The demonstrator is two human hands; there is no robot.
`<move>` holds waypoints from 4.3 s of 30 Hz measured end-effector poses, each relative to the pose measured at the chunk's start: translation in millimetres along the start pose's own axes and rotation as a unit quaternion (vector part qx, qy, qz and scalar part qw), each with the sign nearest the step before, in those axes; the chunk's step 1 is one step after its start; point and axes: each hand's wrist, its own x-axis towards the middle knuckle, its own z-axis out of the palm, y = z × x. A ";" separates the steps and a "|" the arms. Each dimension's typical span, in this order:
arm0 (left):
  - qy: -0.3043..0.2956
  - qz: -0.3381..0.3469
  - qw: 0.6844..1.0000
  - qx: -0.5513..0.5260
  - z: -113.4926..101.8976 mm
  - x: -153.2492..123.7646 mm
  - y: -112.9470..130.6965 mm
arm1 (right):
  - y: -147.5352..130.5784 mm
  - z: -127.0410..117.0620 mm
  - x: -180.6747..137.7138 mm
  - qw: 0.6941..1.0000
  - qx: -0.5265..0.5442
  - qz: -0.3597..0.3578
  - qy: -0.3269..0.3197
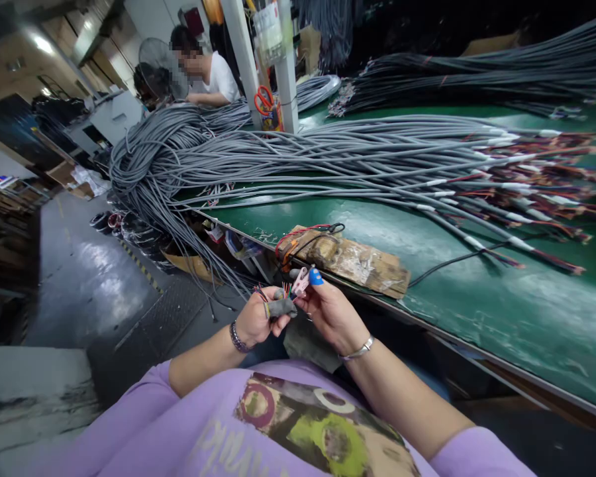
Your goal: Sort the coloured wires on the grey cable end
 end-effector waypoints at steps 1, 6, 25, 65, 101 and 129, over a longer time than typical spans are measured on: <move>0.001 -0.002 1.000 0.001 0.5 0.7 -0.2 | 0.7 -0.3 0.5 1.000 0.001 -0.004 0.002; 0.009 -0.013 1.000 0.009 2.1 1.6 -0.1 | 1.2 1.4 0.0 1.000 0.002 -0.012 -0.005; 0.052 0.046 0.998 0.005 6.9 -17.2 -2.4 | 0.4 -3.9 -5.5 0.999 -0.031 -0.021 -0.006; 0.062 0.043 0.997 -0.035 5.6 -2.6 -11.9 | 1.8 4.7 4.0 0.998 -0.002 -0.056 0.013; 0.108 0.141 0.983 0.050 10.2 -11.5 -19.2 | -5.3 4.4 -4.8 0.999 -0.017 -0.024 -0.019; 0.099 0.126 0.985 0.064 6.9 -11.7 -19.7 | -3.6 7.0 -5.4 0.999 -0.024 -0.031 0.021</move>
